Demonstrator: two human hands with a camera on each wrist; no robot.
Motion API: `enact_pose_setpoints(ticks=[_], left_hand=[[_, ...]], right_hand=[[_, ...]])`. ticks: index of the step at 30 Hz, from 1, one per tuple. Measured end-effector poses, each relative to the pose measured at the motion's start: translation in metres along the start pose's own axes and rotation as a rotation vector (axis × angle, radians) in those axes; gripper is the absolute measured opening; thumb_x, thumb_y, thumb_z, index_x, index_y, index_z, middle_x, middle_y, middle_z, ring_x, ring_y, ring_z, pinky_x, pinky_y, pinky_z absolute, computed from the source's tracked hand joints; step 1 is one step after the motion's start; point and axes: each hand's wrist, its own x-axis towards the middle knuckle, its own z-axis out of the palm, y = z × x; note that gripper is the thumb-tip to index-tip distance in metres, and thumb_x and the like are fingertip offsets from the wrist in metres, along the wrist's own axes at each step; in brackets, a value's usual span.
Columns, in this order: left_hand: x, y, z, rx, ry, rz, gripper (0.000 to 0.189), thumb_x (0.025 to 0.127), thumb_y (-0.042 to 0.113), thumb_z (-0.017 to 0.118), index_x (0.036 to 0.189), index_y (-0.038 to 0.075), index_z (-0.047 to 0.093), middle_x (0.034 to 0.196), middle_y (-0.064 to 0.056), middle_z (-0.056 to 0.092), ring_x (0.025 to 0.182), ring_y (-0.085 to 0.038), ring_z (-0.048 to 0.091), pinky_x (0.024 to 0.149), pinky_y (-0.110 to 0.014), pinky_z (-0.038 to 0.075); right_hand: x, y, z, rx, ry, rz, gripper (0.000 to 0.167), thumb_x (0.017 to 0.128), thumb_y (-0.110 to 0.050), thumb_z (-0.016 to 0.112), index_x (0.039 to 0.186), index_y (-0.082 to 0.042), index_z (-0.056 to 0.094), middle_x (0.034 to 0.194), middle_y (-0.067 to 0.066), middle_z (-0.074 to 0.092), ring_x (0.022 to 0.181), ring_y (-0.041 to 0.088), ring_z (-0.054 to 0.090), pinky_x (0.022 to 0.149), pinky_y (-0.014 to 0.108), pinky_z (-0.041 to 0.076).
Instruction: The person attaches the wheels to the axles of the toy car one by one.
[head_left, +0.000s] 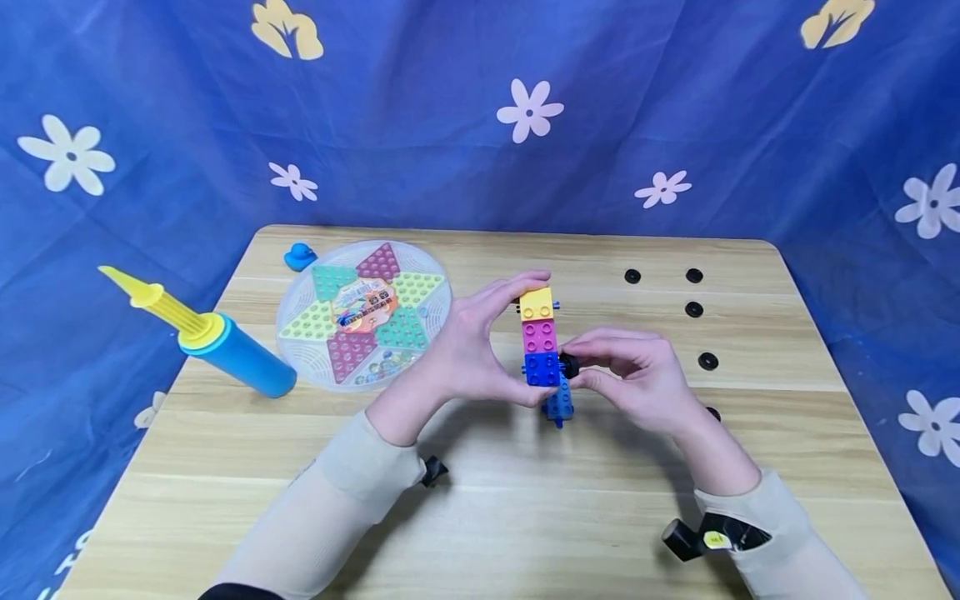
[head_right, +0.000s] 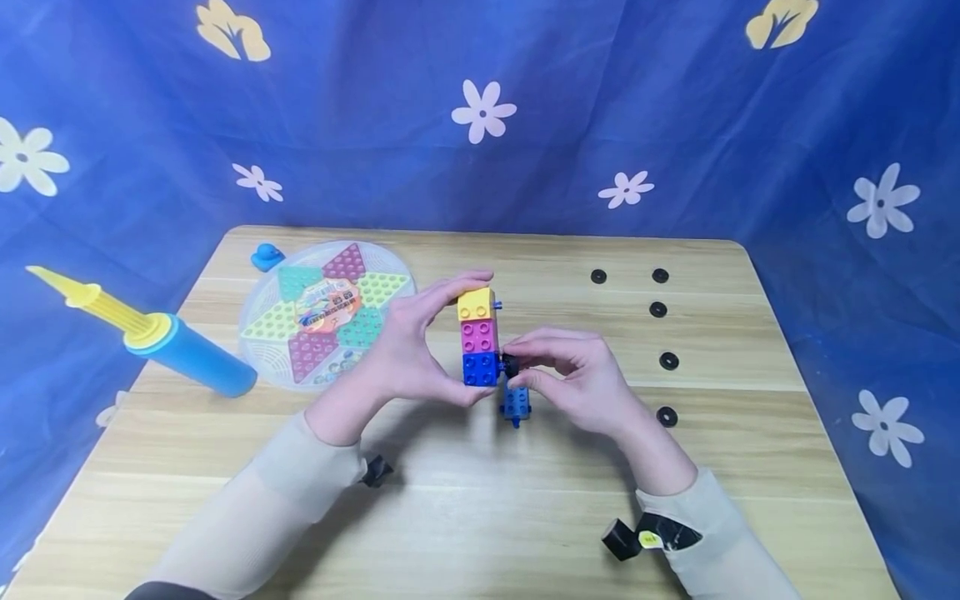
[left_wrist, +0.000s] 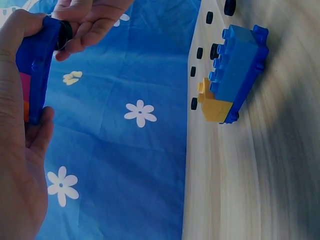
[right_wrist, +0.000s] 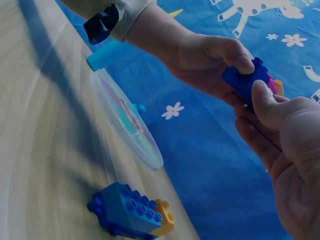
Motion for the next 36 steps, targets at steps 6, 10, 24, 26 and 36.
enact_pose_setpoints(ticks=[6,10,24,26,36], left_hand=[[0.000,-0.001,0.002,0.005,0.013,0.050,0.112,0.051,0.035,0.106,0.146,0.002,0.055,0.148,-0.012,0.060,0.134,-0.024,0.059,0.112,-0.039,0.048],[-0.002,-0.001,0.003,0.023,0.018,0.086,0.113,0.051,0.037,0.105,0.145,0.001,0.055,0.147,-0.013,0.061,0.130,-0.023,0.061,0.110,-0.038,0.050],[0.000,-0.003,0.002,0.016,0.033,0.126,0.114,0.050,0.037,0.105,0.144,-0.003,0.054,0.145,-0.017,0.062,0.129,-0.028,0.062,0.110,-0.040,0.050],[0.001,-0.002,0.002,0.015,0.034,0.127,0.113,0.051,0.037,0.105,0.144,-0.003,0.055,0.145,-0.017,0.062,0.129,-0.027,0.062,0.110,-0.040,0.050],[0.001,-0.002,0.002,-0.011,0.030,0.138,0.110,0.055,0.036,0.103,0.145,-0.002,0.053,0.150,-0.015,0.058,0.135,-0.027,0.058,0.114,-0.043,0.047]], right_hand=[[0.001,0.001,0.007,0.040,0.033,-0.039,0.027,0.082,0.019,0.081,0.108,0.013,0.076,0.098,0.021,0.074,0.092,0.024,0.074,0.076,0.035,0.064],[0.002,0.000,0.011,0.020,0.014,-0.070,0.018,0.088,0.007,0.083,0.104,0.010,0.078,0.094,0.018,0.075,0.087,0.022,0.074,0.075,0.031,0.064],[0.003,-0.002,0.008,0.050,-0.035,-0.001,0.028,0.089,0.004,0.082,0.113,0.014,0.072,0.106,0.020,0.074,0.096,0.025,0.075,0.081,0.039,0.064],[0.002,0.000,0.006,0.074,-0.049,0.045,0.031,0.089,0.004,0.082,0.115,0.016,0.069,0.109,0.020,0.074,0.096,0.025,0.075,0.081,0.039,0.064],[0.004,0.002,0.001,0.049,-0.163,0.136,0.025,0.098,0.002,0.074,0.119,0.013,0.069,0.108,0.016,0.075,0.093,0.019,0.075,0.080,0.032,0.063]])
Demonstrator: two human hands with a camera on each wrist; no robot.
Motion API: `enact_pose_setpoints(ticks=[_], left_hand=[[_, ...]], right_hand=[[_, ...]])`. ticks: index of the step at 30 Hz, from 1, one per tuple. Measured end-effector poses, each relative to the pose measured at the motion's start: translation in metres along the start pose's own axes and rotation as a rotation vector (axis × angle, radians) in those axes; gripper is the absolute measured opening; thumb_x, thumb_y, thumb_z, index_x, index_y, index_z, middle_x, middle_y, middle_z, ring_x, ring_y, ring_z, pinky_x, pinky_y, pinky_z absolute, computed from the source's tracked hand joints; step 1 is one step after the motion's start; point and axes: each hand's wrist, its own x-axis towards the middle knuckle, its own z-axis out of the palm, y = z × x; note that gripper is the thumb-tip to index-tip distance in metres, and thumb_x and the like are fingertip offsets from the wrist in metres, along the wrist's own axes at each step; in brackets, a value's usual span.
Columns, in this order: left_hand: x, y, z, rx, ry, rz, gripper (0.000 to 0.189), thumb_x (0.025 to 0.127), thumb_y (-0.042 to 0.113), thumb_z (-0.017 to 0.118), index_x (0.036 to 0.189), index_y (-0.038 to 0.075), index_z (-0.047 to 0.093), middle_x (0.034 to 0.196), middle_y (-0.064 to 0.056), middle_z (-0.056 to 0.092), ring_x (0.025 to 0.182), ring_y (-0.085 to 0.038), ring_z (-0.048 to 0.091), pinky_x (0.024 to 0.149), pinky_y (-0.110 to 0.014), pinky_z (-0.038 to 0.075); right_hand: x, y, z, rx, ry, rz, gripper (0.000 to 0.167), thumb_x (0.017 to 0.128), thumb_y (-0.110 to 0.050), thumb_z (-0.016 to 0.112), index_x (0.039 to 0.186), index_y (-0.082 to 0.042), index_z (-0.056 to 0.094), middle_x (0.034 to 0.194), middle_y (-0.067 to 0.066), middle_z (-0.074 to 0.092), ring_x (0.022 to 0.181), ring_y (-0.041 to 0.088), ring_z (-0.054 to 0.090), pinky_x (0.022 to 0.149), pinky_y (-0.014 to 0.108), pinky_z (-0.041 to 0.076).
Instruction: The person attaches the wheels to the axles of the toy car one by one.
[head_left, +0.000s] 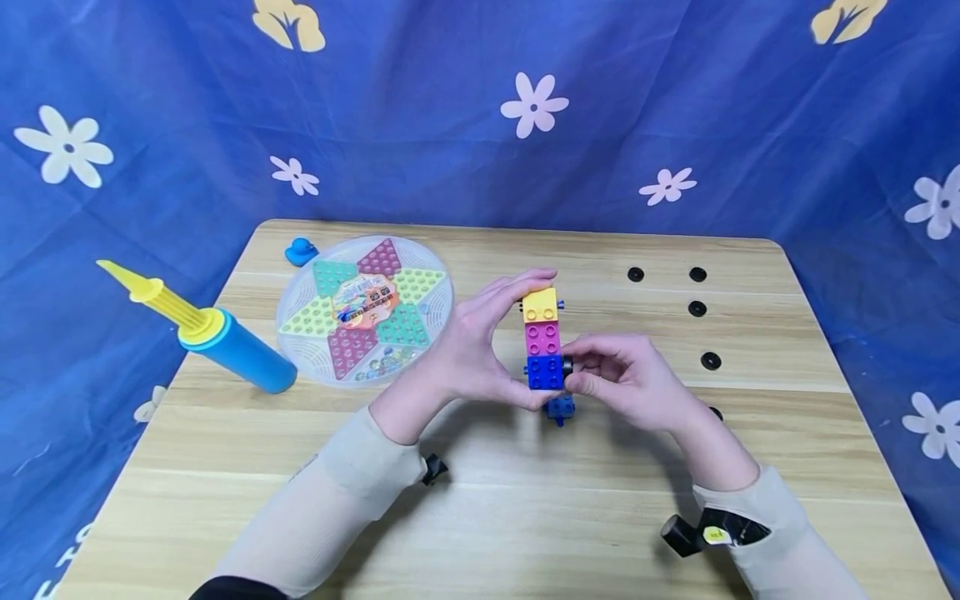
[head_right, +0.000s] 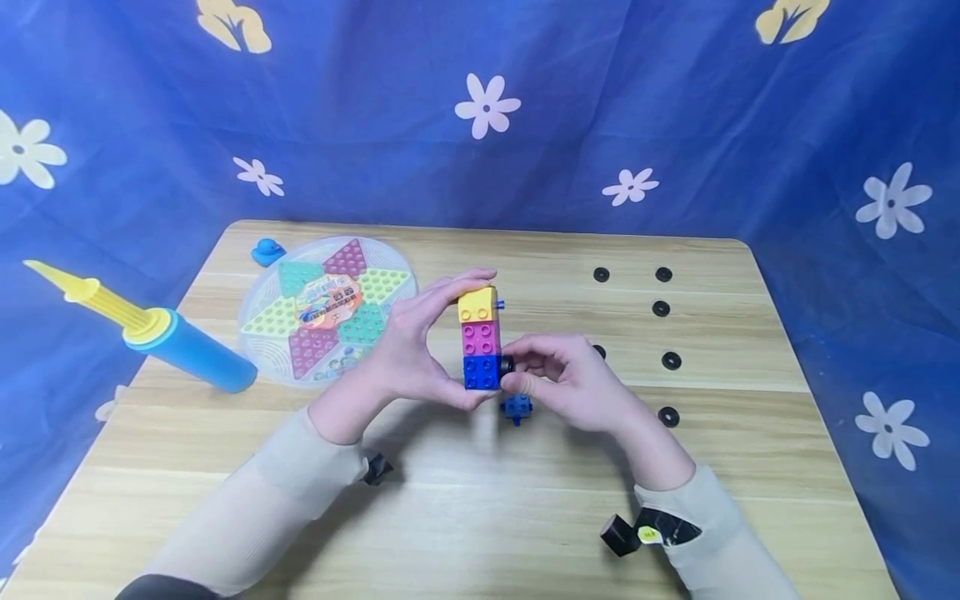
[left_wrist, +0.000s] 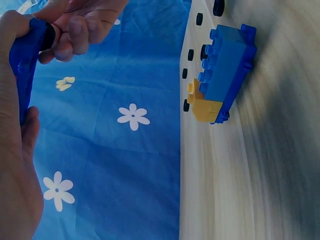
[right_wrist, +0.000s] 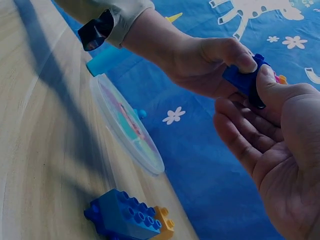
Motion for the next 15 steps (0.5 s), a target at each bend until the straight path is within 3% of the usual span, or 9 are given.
enact_pose_setpoints(ticks=[10,15], left_hand=[[-0.0015,-0.0019,0.0007,-0.097,-0.099,-0.038,0.108,0.061,0.030,0.102,0.149,0.002,0.046,0.160,-0.015,0.047,0.146,-0.028,0.047,0.120,-0.046,0.039],[-0.0032,-0.0019,0.0010,-0.106,-0.136,-0.064,0.107,0.064,0.029,0.100,0.151,0.003,0.044,0.164,-0.012,0.041,0.149,-0.027,0.043,0.120,-0.045,0.038]], right_hand=[[0.0027,-0.0031,0.0004,-0.014,-0.060,0.012,0.007,0.100,-0.005,0.074,0.101,-0.001,0.069,0.083,0.007,0.069,0.071,0.022,0.067,0.064,0.029,0.058],[0.0023,-0.0050,0.0008,-0.029,-0.057,0.006,0.010,0.100,0.000,0.072,0.095,-0.006,0.066,0.076,0.008,0.065,0.064,0.021,0.062,0.057,0.030,0.055]])
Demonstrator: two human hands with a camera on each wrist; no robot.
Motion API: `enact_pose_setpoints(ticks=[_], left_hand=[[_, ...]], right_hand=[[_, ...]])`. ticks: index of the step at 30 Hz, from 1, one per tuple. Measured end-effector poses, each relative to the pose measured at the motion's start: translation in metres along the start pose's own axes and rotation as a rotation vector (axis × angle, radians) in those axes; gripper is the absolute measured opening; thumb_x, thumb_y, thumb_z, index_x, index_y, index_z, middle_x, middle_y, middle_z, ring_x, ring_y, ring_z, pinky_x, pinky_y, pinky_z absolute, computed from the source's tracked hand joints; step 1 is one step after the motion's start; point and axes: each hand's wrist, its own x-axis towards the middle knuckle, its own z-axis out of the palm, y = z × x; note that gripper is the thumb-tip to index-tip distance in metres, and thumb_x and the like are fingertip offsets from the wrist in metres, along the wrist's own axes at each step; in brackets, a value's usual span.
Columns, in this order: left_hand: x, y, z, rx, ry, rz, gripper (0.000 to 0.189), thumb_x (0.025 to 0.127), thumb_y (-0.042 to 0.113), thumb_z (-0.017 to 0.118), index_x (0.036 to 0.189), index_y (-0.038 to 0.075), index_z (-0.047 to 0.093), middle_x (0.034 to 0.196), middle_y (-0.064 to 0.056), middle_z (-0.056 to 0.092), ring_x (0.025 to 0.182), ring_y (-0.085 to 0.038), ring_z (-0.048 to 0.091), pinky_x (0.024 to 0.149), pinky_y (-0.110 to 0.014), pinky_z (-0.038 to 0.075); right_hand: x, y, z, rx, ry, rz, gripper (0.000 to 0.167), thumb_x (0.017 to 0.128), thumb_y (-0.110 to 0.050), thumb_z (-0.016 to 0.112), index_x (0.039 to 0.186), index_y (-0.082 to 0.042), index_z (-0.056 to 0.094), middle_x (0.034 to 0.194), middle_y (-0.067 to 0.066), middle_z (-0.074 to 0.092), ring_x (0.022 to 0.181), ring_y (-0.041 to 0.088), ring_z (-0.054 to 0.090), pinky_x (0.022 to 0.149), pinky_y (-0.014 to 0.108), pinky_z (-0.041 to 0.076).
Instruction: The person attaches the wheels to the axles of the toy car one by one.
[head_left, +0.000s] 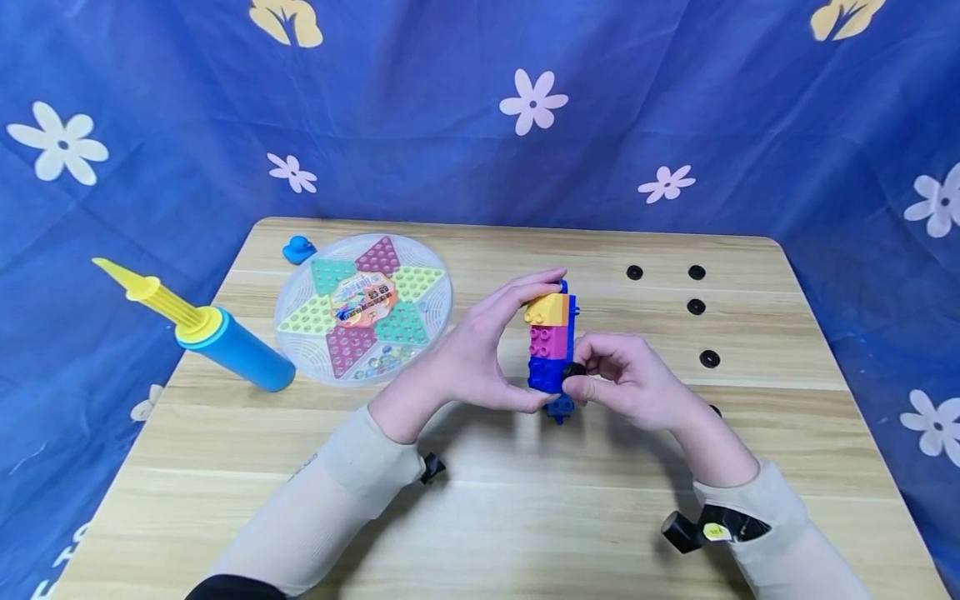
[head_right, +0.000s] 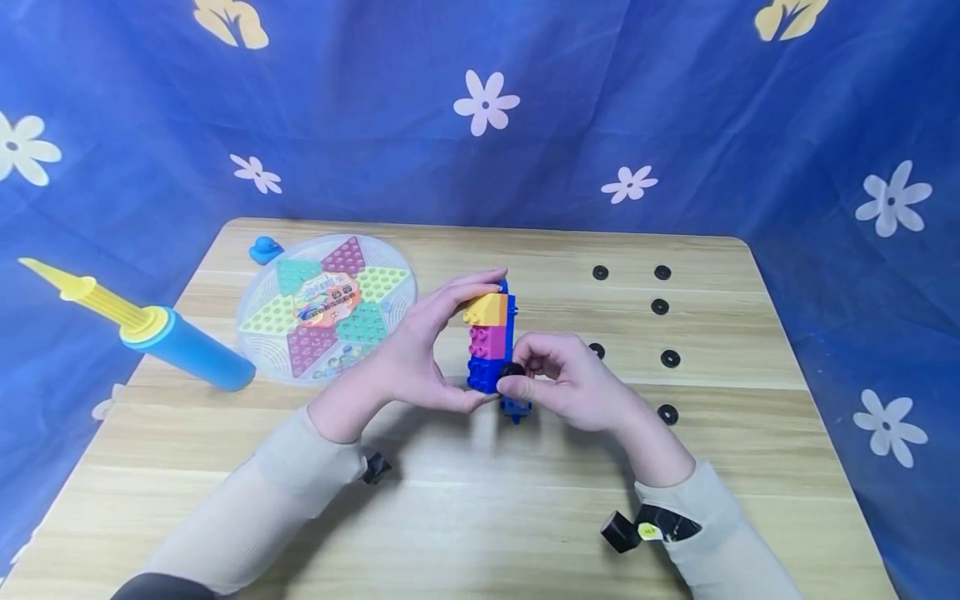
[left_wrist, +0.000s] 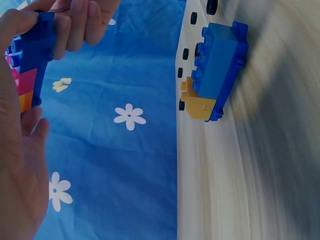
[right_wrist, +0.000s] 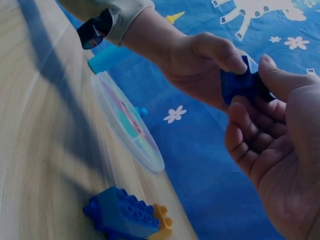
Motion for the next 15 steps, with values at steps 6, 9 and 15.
enact_pose_setpoints(ticks=[6,9,15], left_hand=[[-0.0011,0.0009,0.0008,0.001,-0.007,-0.037,0.106,0.067,0.027,0.098,0.155,0.007,0.041,0.167,-0.010,0.037,0.148,-0.026,0.044,0.115,-0.043,0.045],[-0.0007,0.0019,0.0016,-0.012,-0.008,-0.072,0.107,0.069,0.024,0.099,0.157,0.009,0.040,0.162,-0.009,0.043,0.141,-0.022,0.049,0.108,-0.038,0.051],[0.0000,0.0067,0.0033,-0.056,-0.021,-0.155,0.107,0.072,0.026,0.099,0.160,0.014,0.039,0.140,-0.002,0.058,0.112,-0.015,0.064,0.092,-0.031,0.058]], right_hand=[[-0.0015,-0.0019,0.0012,0.005,0.034,0.017,0.014,0.101,0.002,0.069,0.092,-0.008,0.063,0.073,0.010,0.063,0.060,0.018,0.062,0.052,0.030,0.054],[-0.0019,-0.0025,0.0018,0.004,0.056,0.019,0.016,0.102,0.000,0.069,0.090,-0.009,0.062,0.073,0.008,0.063,0.059,0.018,0.061,0.051,0.028,0.053],[-0.0028,-0.0025,0.0027,-0.022,0.081,0.024,0.021,0.101,-0.001,0.070,0.087,-0.012,0.060,0.073,0.003,0.062,0.057,0.017,0.058,0.047,0.027,0.046]])
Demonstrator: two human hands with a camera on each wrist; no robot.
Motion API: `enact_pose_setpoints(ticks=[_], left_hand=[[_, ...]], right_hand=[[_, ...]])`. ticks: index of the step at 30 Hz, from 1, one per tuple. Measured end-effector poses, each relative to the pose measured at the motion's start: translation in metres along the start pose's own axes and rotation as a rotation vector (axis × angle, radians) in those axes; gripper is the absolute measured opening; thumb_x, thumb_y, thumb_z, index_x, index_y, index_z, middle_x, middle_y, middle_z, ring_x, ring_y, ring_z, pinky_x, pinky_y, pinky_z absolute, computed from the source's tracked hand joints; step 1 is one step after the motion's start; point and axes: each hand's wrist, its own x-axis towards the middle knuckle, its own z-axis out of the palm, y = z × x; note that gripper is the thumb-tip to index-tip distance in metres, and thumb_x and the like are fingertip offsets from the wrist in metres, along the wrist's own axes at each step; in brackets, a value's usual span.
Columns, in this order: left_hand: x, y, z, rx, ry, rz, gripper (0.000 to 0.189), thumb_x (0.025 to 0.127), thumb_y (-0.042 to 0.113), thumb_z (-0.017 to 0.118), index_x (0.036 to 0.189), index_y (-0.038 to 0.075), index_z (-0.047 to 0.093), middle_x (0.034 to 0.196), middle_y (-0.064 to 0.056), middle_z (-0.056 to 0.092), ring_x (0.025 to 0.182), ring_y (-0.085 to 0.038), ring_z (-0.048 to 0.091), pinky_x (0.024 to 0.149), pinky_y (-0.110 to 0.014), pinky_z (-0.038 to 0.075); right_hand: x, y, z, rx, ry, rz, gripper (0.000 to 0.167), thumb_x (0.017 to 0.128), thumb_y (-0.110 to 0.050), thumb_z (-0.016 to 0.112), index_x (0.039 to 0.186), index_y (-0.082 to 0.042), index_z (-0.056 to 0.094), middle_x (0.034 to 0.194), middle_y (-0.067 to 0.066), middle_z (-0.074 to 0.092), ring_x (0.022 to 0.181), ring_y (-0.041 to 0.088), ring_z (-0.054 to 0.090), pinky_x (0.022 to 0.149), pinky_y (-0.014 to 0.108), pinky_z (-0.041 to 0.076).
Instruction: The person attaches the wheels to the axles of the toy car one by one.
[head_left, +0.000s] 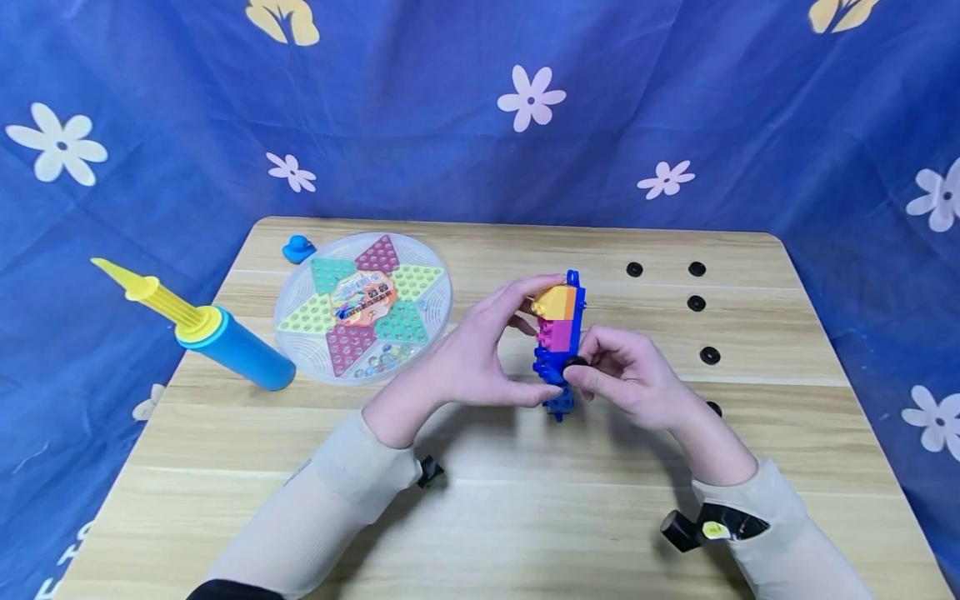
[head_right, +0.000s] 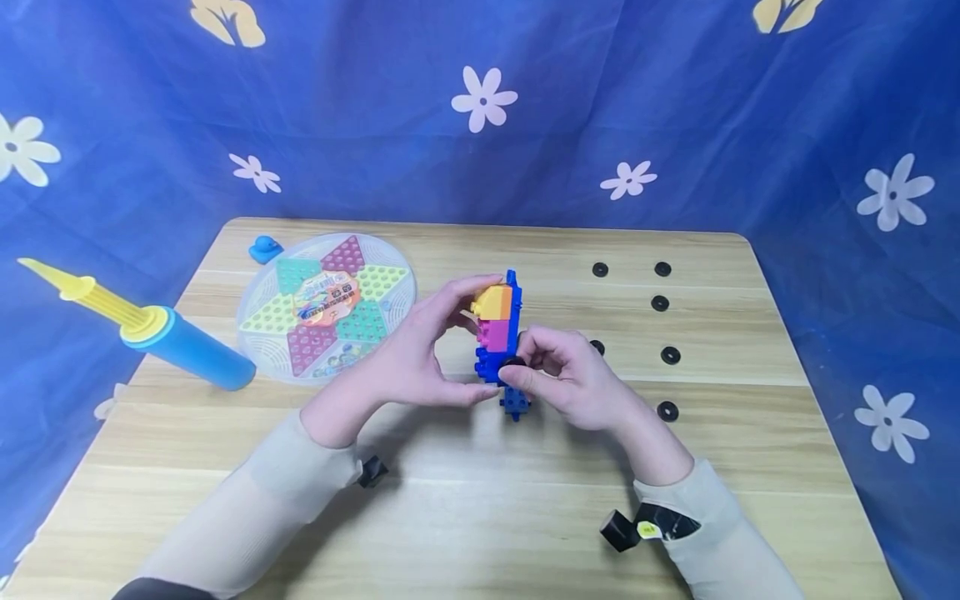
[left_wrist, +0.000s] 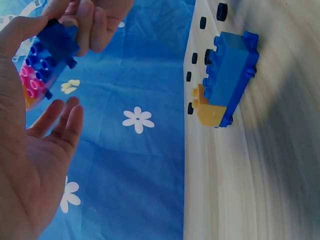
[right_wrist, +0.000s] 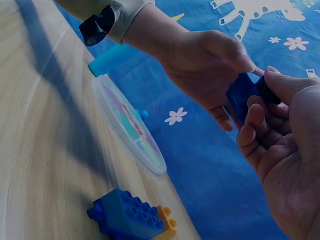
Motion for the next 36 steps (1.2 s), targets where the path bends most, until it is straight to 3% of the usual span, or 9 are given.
enact_pose_setpoints(ticks=[5,10,18,30,36], left_hand=[[0.001,0.005,0.003,-0.070,0.020,-0.047,0.089,0.085,0.019,0.090,0.159,0.013,0.041,0.126,-0.003,0.064,0.104,-0.016,0.068,0.086,-0.033,0.061],[0.003,0.011,0.009,-0.142,0.075,-0.145,0.069,0.096,0.014,0.080,0.157,0.018,0.048,0.115,-0.004,0.068,0.097,-0.016,0.072,0.080,-0.034,0.063],[0.003,0.011,0.014,-0.170,0.126,-0.264,0.058,0.100,0.017,0.077,0.154,0.022,0.053,0.107,-0.003,0.069,0.087,-0.015,0.072,0.074,-0.033,0.064],[-0.003,0.002,0.015,-0.161,0.124,-0.302,0.054,0.104,0.018,0.072,0.153,0.020,0.052,0.106,-0.003,0.067,0.085,-0.016,0.071,0.069,-0.041,0.063],[-0.005,-0.002,0.013,-0.167,0.118,-0.320,0.053,0.105,0.021,0.071,0.154,0.023,0.052,0.108,-0.003,0.067,0.086,-0.018,0.071,0.071,-0.037,0.063]], right_hand=[[0.000,0.001,0.000,-0.020,0.019,-0.009,0.022,0.100,0.004,0.070,0.087,-0.011,0.060,0.072,0.004,0.061,0.057,0.018,0.057,0.046,0.027,0.044],[0.001,0.001,0.001,-0.076,0.043,-0.007,0.026,0.096,0.008,0.072,0.086,-0.013,0.060,0.072,0.000,0.060,0.057,0.018,0.055,0.048,0.027,0.043],[0.003,0.006,0.002,-0.125,0.048,0.009,0.029,0.093,0.011,0.074,0.086,-0.014,0.062,0.074,-0.003,0.058,0.061,0.016,0.055,0.052,0.028,0.045],[0.004,0.012,0.000,-0.198,-0.008,0.073,0.021,0.096,0.003,0.075,0.094,-0.015,0.065,0.077,-0.005,0.058,0.067,0.016,0.056,0.059,0.028,0.047],[-0.001,0.012,-0.009,-0.222,-0.008,0.115,0.018,0.096,0.001,0.077,0.100,-0.014,0.069,0.083,-0.003,0.067,0.072,0.017,0.063,0.064,0.030,0.053]])
